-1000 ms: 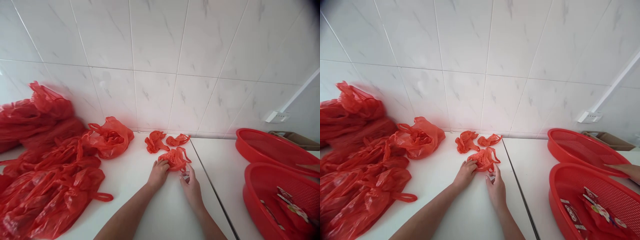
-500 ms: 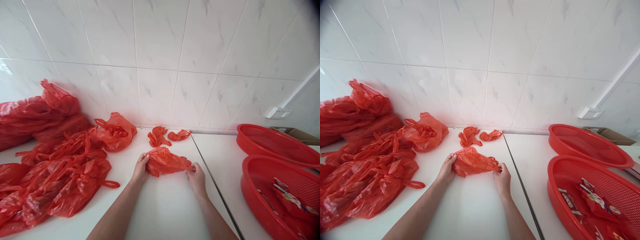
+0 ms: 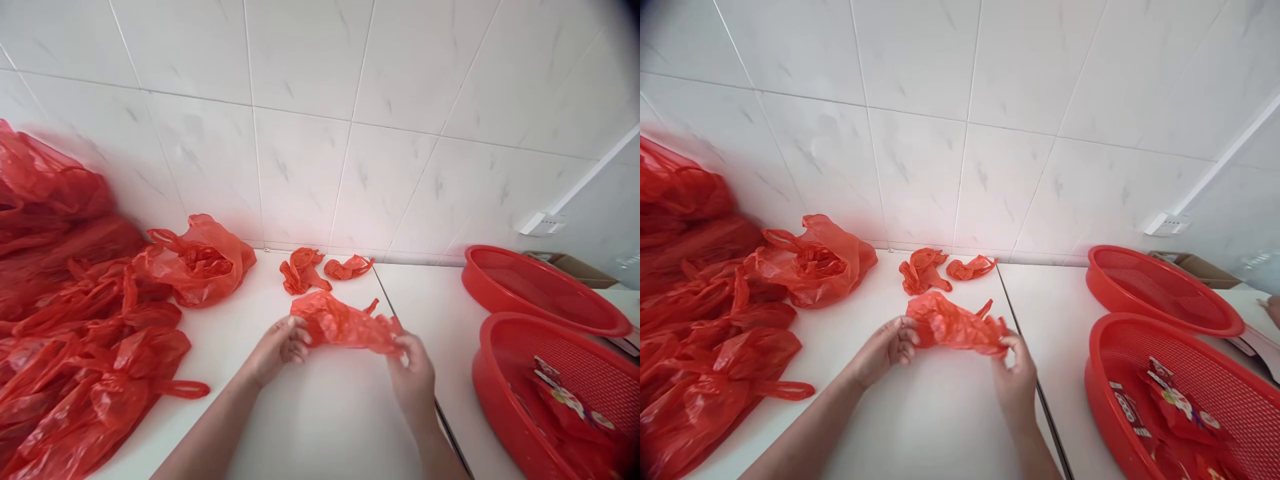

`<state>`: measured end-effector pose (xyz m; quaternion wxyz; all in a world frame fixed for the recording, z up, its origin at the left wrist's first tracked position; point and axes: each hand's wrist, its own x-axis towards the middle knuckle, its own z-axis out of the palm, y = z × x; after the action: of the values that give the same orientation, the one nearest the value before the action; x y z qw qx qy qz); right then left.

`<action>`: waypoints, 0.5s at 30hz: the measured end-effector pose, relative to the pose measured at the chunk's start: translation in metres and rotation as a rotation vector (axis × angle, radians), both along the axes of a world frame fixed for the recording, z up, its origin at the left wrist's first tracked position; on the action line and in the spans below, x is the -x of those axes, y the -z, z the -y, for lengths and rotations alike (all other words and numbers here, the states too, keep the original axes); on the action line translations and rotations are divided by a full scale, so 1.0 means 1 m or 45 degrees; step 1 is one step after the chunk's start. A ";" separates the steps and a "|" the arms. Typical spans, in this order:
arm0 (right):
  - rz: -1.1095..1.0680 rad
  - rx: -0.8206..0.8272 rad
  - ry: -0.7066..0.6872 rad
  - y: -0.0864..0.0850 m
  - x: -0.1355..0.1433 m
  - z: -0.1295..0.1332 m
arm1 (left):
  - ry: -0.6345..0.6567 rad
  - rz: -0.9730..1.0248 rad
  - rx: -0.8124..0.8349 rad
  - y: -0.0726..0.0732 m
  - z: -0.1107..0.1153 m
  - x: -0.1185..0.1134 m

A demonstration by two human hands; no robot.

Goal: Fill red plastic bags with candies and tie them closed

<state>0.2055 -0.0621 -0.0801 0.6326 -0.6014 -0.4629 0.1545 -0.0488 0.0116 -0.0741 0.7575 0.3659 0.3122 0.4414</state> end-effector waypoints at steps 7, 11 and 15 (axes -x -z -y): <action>0.992 -0.117 -0.823 -0.004 0.077 0.030 | 0.262 0.132 -0.108 -0.007 0.034 -0.033; 0.713 0.022 -0.623 0.010 0.074 0.025 | 0.121 0.086 0.088 0.001 0.033 -0.036; 0.607 0.128 -0.376 0.016 0.048 0.007 | 0.065 0.099 0.175 0.003 0.030 -0.035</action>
<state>0.1573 -0.0689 -0.0958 0.4460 -0.5774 -0.6730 0.1217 -0.0140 -0.0187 -0.0773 0.8034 0.3036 0.3028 0.4133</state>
